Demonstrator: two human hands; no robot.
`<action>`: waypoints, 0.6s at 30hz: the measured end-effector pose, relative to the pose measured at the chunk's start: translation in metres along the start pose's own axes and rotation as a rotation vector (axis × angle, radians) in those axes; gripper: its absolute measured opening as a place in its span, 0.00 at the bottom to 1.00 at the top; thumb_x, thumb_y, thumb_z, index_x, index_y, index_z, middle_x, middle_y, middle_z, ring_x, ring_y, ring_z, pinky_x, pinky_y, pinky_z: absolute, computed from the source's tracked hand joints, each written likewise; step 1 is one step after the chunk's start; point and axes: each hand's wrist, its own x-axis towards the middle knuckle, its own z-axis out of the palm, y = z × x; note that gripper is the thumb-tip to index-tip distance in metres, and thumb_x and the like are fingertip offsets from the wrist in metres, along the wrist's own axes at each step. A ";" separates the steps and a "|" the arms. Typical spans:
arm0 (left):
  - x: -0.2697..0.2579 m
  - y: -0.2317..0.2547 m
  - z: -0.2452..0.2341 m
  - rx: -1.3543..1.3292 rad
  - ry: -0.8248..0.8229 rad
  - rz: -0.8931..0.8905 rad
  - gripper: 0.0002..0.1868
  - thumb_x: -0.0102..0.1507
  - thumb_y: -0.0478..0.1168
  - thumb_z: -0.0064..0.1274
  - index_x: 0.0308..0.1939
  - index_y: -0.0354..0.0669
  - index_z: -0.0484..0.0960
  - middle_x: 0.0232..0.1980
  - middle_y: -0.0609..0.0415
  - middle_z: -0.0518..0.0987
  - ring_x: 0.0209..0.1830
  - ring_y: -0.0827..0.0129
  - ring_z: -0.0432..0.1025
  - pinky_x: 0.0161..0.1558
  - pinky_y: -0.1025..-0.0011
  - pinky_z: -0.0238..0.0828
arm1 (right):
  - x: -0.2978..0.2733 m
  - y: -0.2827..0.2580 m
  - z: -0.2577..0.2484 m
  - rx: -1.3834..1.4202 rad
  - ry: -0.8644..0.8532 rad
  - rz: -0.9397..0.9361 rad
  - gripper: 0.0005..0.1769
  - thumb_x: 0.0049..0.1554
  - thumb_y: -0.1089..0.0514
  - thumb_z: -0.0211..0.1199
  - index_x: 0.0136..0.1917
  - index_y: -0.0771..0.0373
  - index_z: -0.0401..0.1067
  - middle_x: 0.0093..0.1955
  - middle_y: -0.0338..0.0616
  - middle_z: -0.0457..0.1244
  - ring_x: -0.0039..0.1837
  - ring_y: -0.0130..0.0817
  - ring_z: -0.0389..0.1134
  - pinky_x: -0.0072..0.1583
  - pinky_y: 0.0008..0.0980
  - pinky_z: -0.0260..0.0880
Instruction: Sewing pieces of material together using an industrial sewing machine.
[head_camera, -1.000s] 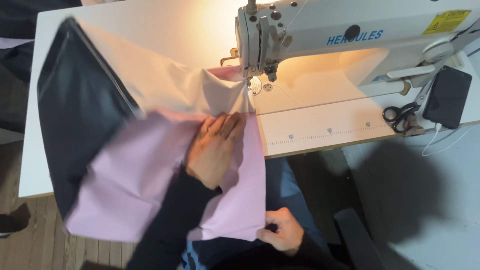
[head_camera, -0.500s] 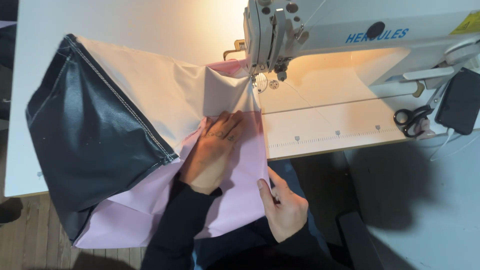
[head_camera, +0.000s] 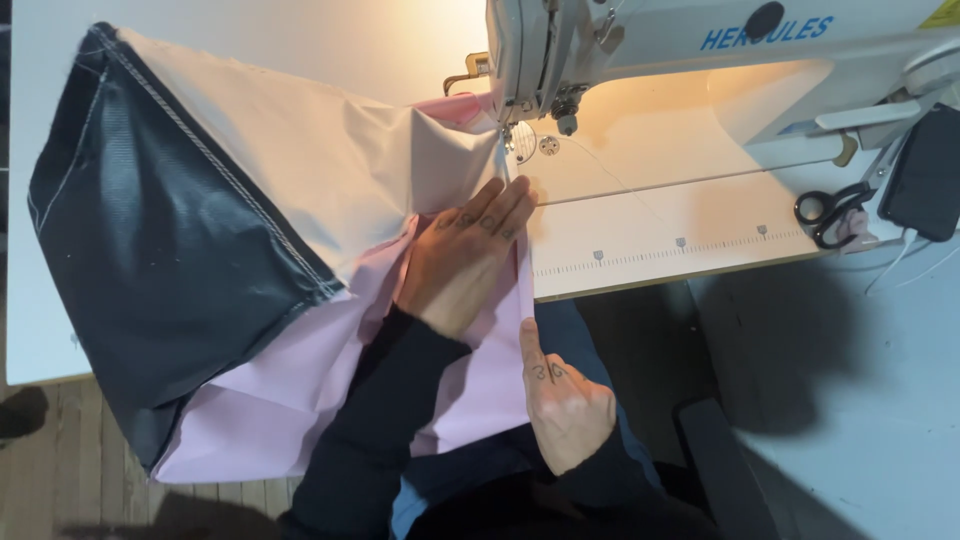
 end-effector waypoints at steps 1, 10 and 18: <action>-0.002 -0.002 0.008 -0.100 0.016 0.034 0.30 0.65 0.35 0.45 0.73 0.46 0.68 0.76 0.57 0.68 0.76 0.66 0.63 0.67 0.67 0.64 | 0.000 0.000 -0.002 0.002 -0.027 -0.003 0.28 0.52 0.67 0.67 0.67 0.62 0.75 0.26 0.38 0.59 0.30 0.25 0.66 0.30 0.30 0.63; -0.006 -0.008 0.011 -0.404 -0.063 -0.069 0.34 0.59 0.32 0.46 0.72 0.40 0.68 0.75 0.49 0.67 0.78 0.55 0.59 0.75 0.63 0.55 | -0.003 0.009 -0.018 0.550 -0.075 0.312 0.23 0.57 0.59 0.69 0.66 0.58 0.75 0.29 0.40 0.64 0.29 0.28 0.64 0.34 0.27 0.65; -0.013 -0.008 0.030 -0.414 -0.031 -0.116 0.36 0.61 0.28 0.42 0.75 0.46 0.67 0.78 0.53 0.65 0.80 0.57 0.58 0.77 0.61 0.53 | -0.048 0.020 0.005 1.351 -0.473 0.584 0.19 0.60 0.58 0.63 0.62 0.69 0.72 0.42 0.40 0.71 0.45 0.19 0.68 0.49 0.24 0.69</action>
